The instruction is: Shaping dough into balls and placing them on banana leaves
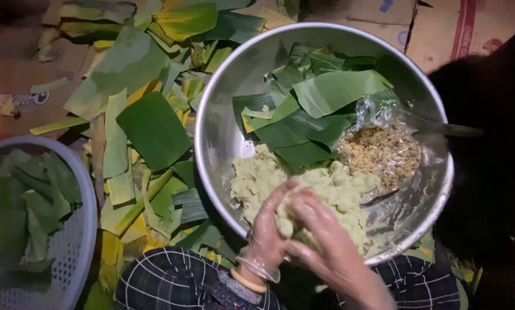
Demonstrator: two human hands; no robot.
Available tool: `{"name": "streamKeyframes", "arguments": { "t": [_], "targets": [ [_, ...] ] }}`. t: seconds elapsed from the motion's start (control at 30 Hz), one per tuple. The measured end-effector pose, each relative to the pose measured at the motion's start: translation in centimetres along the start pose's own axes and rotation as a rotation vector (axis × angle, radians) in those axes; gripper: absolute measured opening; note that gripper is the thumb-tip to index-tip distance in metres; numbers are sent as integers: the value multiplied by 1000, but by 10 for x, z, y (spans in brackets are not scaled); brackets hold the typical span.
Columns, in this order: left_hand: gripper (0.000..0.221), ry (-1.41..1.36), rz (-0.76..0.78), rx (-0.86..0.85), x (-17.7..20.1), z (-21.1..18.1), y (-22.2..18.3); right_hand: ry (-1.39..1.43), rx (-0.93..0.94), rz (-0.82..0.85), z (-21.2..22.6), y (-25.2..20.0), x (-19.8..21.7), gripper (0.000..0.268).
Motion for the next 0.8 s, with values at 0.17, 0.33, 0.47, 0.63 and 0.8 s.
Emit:
{"name": "streamKeyframes", "arguments": {
  "t": [0.17,0.33,0.47,0.63,0.8],
  "targets": [
    [44,14,-144,22,18,2,6,575,-1107,-107,-35,-6,-48,52],
    [42,216,53,-240,10,-5,9,-212,-58,-70,-82,9,-64,49],
    [50,306,137,-385,-1,-19,-1,345,-85,32,-48,4,-28,51],
    [34,274,294,-262,3,4,19,415,-292,-342,-54,-15,3,39],
    [19,387,-63,-107,11,3,14,245,-230,-434,-58,-15,-2,23]
  ]
}}
Point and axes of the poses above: each hand's wrist, its own y-axis towards the middle knuckle, its own x-axis out of the back of the hand, z = x × y, the point moved 9 cm from there along y, towards the middle knuckle, and after that the axes turned 11 degrees about x, right-handed, at the moved point
